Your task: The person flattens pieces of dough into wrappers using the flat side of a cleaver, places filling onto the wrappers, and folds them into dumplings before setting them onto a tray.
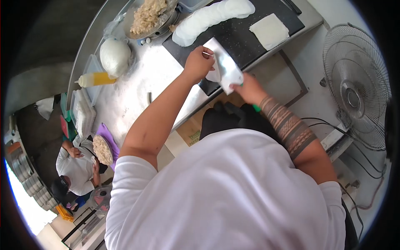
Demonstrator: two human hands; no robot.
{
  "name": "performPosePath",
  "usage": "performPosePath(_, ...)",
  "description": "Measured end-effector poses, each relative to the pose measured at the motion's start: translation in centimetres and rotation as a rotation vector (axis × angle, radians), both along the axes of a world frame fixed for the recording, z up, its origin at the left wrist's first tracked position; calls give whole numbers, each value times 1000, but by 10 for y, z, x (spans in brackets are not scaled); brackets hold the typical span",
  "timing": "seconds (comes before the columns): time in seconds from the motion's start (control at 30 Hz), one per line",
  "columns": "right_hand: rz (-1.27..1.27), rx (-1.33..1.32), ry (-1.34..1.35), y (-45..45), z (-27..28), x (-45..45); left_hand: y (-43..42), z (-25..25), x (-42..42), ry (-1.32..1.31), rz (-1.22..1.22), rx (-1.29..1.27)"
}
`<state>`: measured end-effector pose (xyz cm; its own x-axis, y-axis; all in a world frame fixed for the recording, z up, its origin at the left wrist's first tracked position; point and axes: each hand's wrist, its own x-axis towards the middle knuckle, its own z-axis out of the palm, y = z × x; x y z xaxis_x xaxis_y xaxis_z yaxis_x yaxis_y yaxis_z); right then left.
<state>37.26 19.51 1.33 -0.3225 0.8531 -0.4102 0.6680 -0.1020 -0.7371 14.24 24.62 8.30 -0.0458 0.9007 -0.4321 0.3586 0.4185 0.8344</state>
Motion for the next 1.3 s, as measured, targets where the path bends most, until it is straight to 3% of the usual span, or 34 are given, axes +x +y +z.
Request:
performPosePath(0.13,170,-107,-23,-27,30,27,14,62,19,110,-167,136)
performPosePath(0.33,93,-86,-15,-50,28,89,112,162,75,52,-220,599)
performPosePath(0.4,68,-171,-26,-54,38,101,164,151,87,-104,-179,654)
performPosePath(0.47,7,-176,17,-61,32,109,253,117,57,-325,-510,300)
performPosePath(0.5,-11,-192,41,-61,32,112,233,98,106,-114,-135,540)
performPosePath(0.57,-54,-241,95,-65,30,118,251,54,112,185,-123,449)
performPosePath(0.6,-73,-240,101,-65,31,119,275,-8,103,162,-44,422)
performPosePath(0.67,-100,-237,110,-65,36,119,267,-58,91,313,77,549)
performPosePath(0.77,-122,-309,80,-53,48,117,196,-30,76,265,147,713)
performPosePath(0.83,-101,-215,157,-46,43,108,135,-21,46,321,129,734)
performPosePath(0.93,0,-39,111,-31,21,84,27,-23,-17,333,219,514)
performPosePath(1.0,105,-100,211,-13,40,48,-47,-55,-70,583,292,673)
performPosePath(1.1,298,12,272,4,41,-14,-141,-63,-129,905,551,586)
performPosePath(1.2,557,247,118,15,63,-90,-184,-64,-152,1016,901,445)
performPosePath(1.3,818,349,-73,18,94,-166,-196,-86,-180,890,890,446)
